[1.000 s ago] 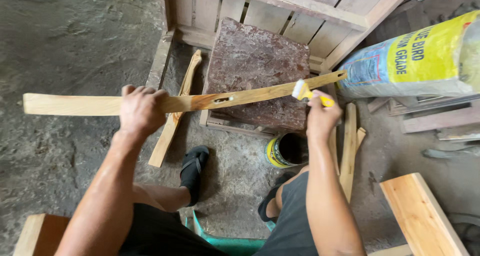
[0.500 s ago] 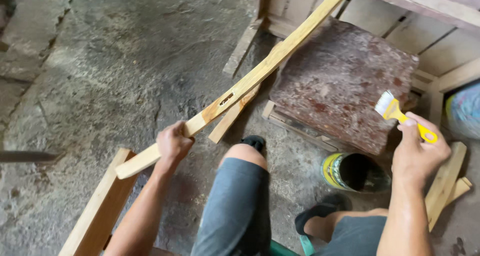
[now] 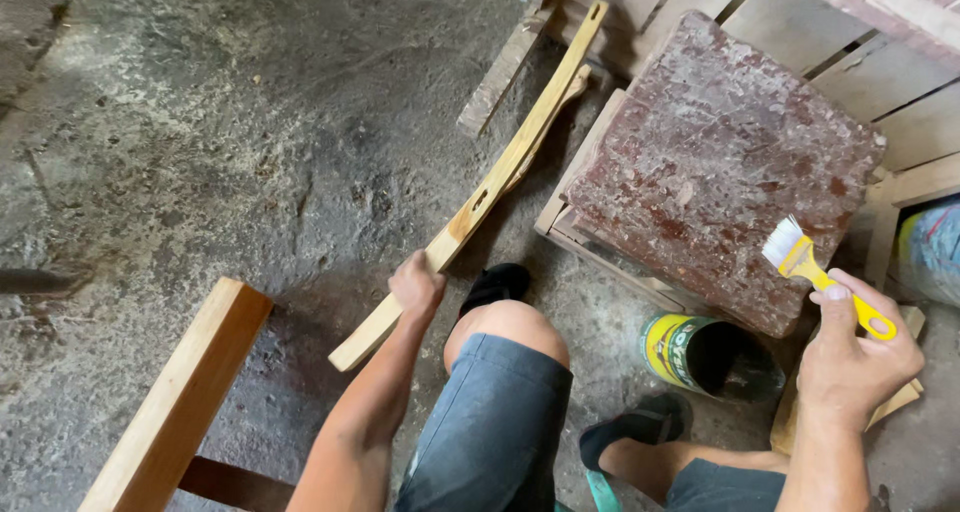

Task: The person pours a liquid from a small bottle into a can of dark stain, then uses a brush to apply the stain to several carved and plain wooden pieces. The person handles each piece individually, turning them to coat different surfaces.

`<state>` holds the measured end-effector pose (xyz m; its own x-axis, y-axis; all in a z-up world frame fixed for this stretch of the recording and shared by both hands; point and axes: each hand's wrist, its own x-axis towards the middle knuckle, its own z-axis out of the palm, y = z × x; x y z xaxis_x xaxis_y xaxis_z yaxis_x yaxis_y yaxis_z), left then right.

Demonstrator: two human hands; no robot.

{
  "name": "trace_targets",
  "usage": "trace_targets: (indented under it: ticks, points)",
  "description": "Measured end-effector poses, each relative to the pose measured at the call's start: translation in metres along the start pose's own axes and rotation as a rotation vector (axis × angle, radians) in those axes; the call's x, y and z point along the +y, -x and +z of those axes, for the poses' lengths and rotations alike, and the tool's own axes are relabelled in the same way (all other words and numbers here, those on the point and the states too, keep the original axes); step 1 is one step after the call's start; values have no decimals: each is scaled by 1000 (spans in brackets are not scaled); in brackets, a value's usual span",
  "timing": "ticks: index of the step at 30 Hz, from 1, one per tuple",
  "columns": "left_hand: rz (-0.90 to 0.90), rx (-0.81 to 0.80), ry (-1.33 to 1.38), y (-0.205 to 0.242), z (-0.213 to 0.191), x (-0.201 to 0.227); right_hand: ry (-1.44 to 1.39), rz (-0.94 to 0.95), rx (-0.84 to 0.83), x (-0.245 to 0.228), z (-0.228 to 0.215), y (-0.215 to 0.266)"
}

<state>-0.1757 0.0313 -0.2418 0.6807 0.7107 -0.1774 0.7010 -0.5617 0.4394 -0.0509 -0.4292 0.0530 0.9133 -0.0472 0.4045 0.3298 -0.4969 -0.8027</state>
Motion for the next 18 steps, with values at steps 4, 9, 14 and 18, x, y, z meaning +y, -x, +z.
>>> trace_targets:
  ticks: [4,9,14,18]
  points:
    - [94,11,-128,-24,59,7,-78,64,16,-17,-3,-8]
    - [147,-191,-508,-52,50,7,-114,143,304,-34,-76,-8]
    - [868,178,-61,-67,-84,100,-50,360,628,-16,-185,86]
    - [1039,-50,181,1,-213,241,-194,559,848,65,-223,167]
